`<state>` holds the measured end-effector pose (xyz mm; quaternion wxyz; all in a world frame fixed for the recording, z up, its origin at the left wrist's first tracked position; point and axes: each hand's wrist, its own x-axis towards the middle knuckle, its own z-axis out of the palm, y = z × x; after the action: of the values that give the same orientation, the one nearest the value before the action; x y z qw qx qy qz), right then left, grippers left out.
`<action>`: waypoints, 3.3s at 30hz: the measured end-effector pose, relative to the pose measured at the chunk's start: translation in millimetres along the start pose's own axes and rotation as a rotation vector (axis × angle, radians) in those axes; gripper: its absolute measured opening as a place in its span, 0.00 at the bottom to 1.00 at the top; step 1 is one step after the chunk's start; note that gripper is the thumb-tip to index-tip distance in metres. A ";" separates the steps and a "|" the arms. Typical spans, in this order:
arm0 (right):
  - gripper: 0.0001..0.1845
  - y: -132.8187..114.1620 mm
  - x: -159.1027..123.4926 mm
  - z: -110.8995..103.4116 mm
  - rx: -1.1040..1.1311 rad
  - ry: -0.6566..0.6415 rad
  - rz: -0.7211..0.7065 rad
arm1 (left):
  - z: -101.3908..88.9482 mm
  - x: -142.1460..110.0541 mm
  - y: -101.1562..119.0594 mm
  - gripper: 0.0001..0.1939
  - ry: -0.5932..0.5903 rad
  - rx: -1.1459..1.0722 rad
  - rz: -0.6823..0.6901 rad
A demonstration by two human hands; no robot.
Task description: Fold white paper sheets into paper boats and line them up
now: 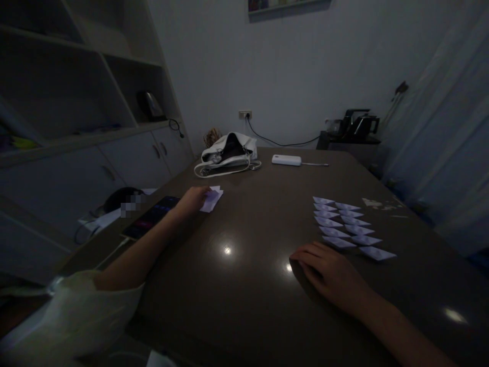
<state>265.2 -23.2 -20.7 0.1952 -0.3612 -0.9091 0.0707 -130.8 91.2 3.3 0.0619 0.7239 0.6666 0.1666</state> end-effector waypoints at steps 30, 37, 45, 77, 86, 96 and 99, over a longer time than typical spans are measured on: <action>0.14 -23.4 58.5 -5.1 0.854 -0.050 0.548 | 32.4 -56.6 107.9 0.16 -0.648 -0.912 0.402; 0.06 -2.7 55.0 18.2 0.608 0.085 0.480 | 42.8 -52.9 103.6 0.20 -0.467 -0.733 0.423; 0.02 0.3 46.5 21.9 0.500 0.164 0.492 | 43.6 -56.8 107.3 0.13 -0.324 -0.498 0.478; 0.06 -13.8 37.1 -7.0 0.237 -0.175 0.033 | 28.3 -73.5 109.7 0.09 -0.485 -0.401 0.838; 0.06 -13.9 37.3 -7.0 0.237 -0.167 0.041 | 24.8 -75.0 111.3 0.08 -0.480 -0.386 0.855; 0.14 -16.2 37.7 -7.5 0.241 -0.167 0.037 | 22.7 -74.6 116.2 0.08 -0.433 -0.287 0.904; 0.14 -15.8 37.1 -6.6 0.240 -0.166 0.045 | 22.3 -75.0 115.4 0.08 -0.423 -0.295 0.895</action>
<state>233.4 -9.4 0.9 0.1597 -0.3486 -0.8987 0.2130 -18.8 8.2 6.5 0.2197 0.9396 0.2340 0.1189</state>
